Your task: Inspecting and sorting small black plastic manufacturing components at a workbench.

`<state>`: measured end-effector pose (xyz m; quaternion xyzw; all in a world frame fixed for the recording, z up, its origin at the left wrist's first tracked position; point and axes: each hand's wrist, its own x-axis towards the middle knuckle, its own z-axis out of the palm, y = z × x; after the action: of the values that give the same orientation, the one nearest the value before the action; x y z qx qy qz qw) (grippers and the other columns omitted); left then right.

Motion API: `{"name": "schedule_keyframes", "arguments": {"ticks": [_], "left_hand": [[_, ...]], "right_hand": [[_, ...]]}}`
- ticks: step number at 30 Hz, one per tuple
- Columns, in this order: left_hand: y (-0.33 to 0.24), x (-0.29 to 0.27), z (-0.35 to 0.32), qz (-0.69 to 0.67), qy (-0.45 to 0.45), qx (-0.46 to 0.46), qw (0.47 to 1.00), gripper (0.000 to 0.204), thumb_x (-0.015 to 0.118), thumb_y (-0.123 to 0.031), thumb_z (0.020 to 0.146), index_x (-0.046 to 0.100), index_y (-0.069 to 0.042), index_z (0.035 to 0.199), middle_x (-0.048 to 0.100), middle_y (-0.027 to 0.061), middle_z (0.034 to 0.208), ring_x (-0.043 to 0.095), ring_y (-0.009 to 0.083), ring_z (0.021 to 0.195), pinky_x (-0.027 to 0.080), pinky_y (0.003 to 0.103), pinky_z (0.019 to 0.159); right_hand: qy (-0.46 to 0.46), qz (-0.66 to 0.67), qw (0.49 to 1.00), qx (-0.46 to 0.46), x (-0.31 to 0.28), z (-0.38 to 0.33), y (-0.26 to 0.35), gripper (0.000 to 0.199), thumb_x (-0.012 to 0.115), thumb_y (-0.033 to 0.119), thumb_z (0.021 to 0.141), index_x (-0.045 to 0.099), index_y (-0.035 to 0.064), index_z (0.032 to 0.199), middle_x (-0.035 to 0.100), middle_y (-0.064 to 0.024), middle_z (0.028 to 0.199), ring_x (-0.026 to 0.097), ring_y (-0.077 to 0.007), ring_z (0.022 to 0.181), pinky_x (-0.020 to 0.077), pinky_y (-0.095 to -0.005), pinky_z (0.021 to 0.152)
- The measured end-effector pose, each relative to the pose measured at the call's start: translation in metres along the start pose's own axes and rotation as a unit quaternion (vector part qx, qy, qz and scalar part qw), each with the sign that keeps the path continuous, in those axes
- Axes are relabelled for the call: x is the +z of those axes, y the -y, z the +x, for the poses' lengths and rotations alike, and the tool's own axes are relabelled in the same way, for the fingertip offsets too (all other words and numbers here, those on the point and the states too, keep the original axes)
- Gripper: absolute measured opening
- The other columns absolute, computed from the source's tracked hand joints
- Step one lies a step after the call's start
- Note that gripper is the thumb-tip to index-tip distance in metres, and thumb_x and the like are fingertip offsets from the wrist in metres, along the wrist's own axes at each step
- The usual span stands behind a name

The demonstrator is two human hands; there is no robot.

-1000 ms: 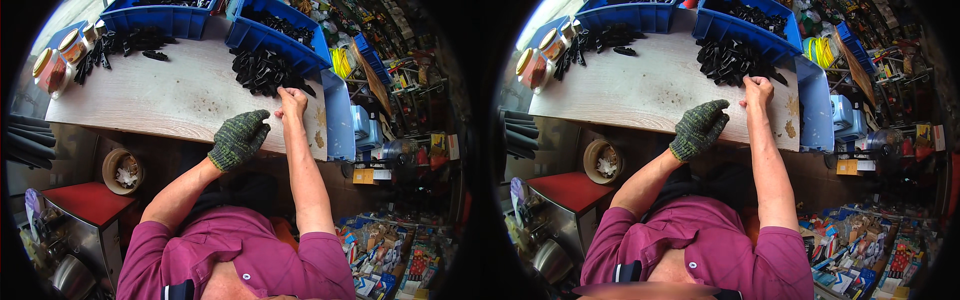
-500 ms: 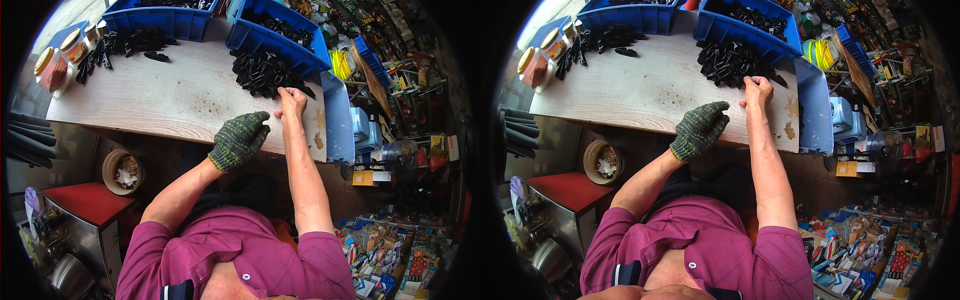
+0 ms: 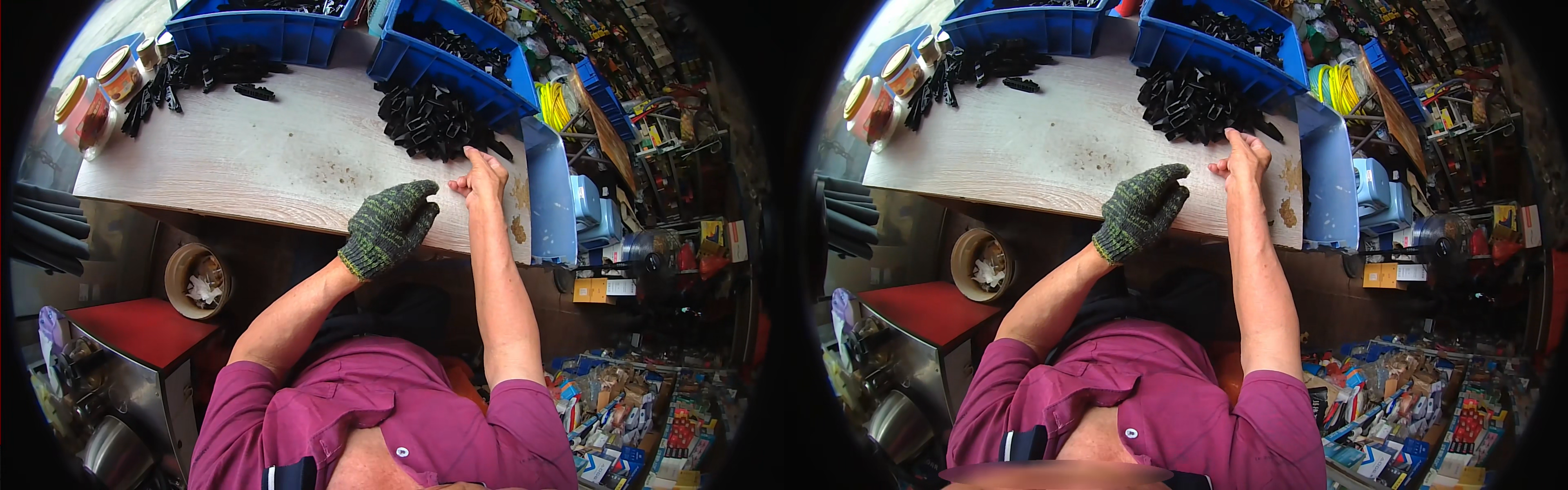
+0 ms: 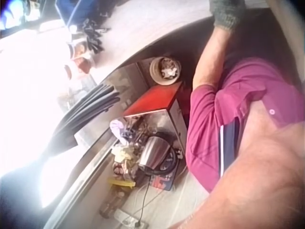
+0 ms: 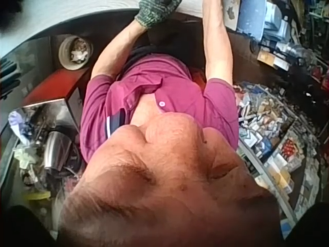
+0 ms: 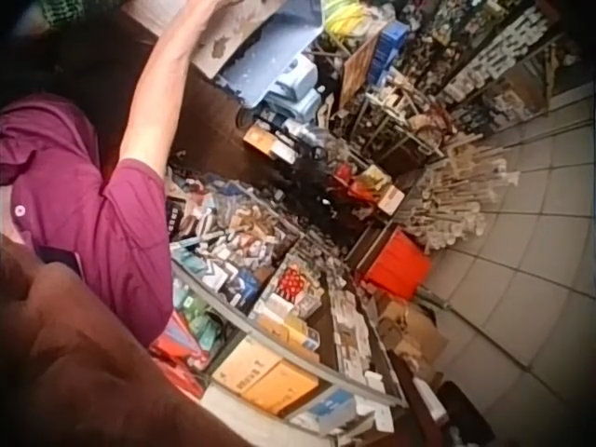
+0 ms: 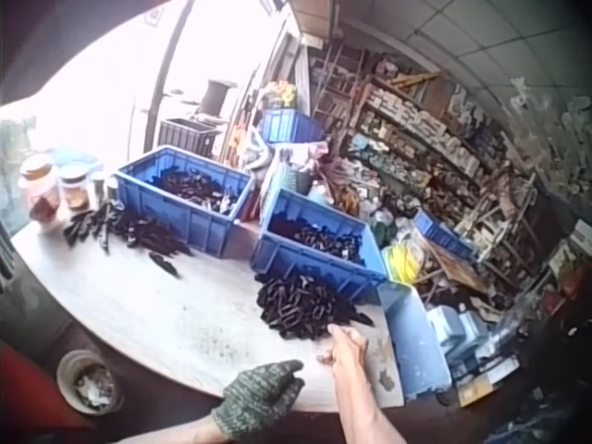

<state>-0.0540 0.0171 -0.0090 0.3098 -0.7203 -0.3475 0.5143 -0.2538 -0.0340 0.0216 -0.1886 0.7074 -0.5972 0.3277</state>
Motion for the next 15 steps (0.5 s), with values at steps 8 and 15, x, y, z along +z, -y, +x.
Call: {"name": "schedule_keyframes", "arguments": {"ticks": [8, 15], "left_hand": [[0.001, 0.001, -0.001, 0.055, -0.012, 0.047, 0.997, 0.033, 0.071, -0.012, 0.088, 0.064, -0.006, 0.12, 0.07, 0.0168, 0.096, 0.069, 0.0332, 0.083, 0.055, 0.042, 0.071], [0.0, 0.001, 0.0, 0.04, 0.0, 0.042, 0.998, 0.033, 0.07, -0.013, 0.088, 0.064, -0.006, 0.12, 0.069, 0.0166, 0.094, 0.068, 0.034, 0.081, 0.054, 0.043, 0.07]], "right_hand": [[0.013, -0.126, 0.992, -0.013, 0.014, 0.002, 0.005, 0.026, 0.075, 0.021, 0.087, 0.065, 0.0011, 0.101, 0.053, -0.0019, 0.062, 0.042, -0.0107, 0.038, 0.0513, -0.034, 0.039], [0.016, -0.095, 0.995, -0.018, 0.007, 0.008, -0.002, 0.028, 0.073, 0.023, 0.088, 0.065, 0.0, 0.101, 0.053, -0.002, 0.062, 0.043, -0.011, 0.038, 0.0516, -0.0339, 0.039]]}}
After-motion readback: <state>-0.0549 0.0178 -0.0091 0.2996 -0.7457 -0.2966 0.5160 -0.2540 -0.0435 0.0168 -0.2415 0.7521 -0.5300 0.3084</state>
